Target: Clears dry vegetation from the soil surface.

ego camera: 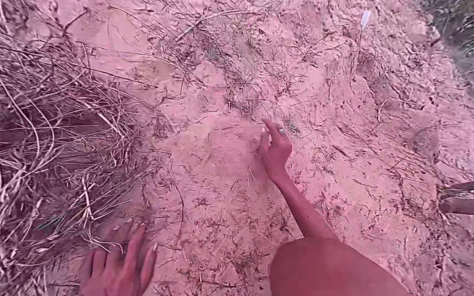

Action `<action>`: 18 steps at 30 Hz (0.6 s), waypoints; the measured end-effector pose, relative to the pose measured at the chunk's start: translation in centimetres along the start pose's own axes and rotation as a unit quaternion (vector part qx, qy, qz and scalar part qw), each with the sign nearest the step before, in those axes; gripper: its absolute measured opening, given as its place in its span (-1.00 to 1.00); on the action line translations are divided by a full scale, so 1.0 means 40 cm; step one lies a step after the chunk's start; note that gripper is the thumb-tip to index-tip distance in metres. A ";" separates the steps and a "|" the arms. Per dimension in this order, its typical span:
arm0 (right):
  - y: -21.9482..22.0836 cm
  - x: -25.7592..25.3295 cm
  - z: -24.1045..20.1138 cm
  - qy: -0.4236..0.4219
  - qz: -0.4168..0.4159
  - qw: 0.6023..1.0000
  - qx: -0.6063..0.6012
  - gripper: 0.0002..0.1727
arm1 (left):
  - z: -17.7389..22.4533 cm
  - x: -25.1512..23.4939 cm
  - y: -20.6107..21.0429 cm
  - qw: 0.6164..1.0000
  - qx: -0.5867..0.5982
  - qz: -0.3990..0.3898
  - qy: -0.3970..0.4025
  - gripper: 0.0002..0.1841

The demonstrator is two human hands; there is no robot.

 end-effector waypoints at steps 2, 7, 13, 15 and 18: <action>0.002 -0.066 0.134 0.021 0.016 0.998 0.056 -0.57 | -0.005 0.014 0.000 1.000 -0.010 -0.009 -0.008 -0.32; 0.085 -0.154 0.485 0.018 -0.310 0.944 0.114 -0.37 | -0.002 0.004 -0.004 0.999 -0.034 0.008 -0.012 -0.33; 0.064 -0.047 0.507 0.114 -0.324 0.927 0.147 -0.43 | 0.001 0.005 -0.001 1.000 -0.016 -0.011 -0.009 -0.34; 0.060 -0.036 0.478 0.174 -0.324 0.913 0.174 -0.45 | -0.004 0.002 0.004 1.000 -0.016 -0.008 -0.008 -0.33; 0.052 -0.026 0.427 0.191 -0.355 0.900 0.166 -0.49 | -0.016 0.002 0.008 1.000 -0.020 0.016 -0.014 -0.33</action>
Point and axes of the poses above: each hand's wrist, its own x-axis away from the middle knuckle, its own y-axis out of the palm, z = x × y, the point moved 6 cm from there along -x, towards the middle knuckle, and after that the axes turned 4 degrees about -z, right-handed, at the moved point
